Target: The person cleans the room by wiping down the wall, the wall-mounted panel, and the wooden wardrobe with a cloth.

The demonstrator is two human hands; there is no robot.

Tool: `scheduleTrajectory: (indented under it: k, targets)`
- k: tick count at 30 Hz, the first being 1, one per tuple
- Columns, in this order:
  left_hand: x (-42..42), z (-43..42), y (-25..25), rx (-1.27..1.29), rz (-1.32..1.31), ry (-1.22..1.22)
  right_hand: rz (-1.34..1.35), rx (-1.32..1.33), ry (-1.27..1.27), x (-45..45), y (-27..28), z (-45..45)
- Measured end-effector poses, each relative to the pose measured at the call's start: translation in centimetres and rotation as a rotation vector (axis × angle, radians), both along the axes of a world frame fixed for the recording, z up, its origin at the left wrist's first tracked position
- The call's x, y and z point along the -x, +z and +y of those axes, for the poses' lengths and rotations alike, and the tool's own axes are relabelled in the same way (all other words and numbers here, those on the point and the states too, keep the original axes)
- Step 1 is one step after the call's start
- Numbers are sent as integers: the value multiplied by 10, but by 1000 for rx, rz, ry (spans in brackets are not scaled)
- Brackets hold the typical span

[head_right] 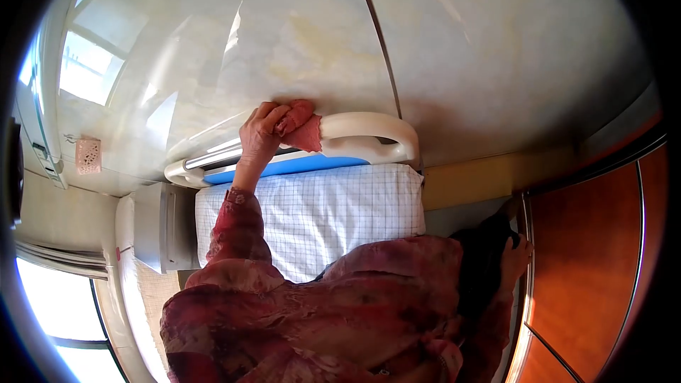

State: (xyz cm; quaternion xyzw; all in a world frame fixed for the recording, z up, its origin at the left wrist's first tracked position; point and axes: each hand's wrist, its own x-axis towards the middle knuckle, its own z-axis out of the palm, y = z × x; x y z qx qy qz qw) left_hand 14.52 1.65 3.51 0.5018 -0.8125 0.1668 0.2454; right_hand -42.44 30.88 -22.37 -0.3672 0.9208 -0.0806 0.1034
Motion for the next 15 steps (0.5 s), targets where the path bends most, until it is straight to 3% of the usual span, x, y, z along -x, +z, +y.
scheduleTrajectory:
  k: [3, 6, 8, 11, 14, 15]
  targets:
    - [-14, 6, 24, 190, 69, 76, 4, 17, 3, -7, 11, 1]
    - [-35, -1, 61, 380, 660, 151, -25, 55, -26, -6, 6, 2]
    - [-53, -13, 79, 476, 816, 136, -55, 75, -5, -6, 6, 6]
    - [-67, -33, 28, 679, 388, 229, -16, 83, 23, -9, 9, 3]
    - [-77, -21, -18, 493, 377, 215, -10, 89, -8, -5, 1, 5]
    - [-87, -10, -26, 364, 256, 205, 17, 71, 15, -2, -1, 5]
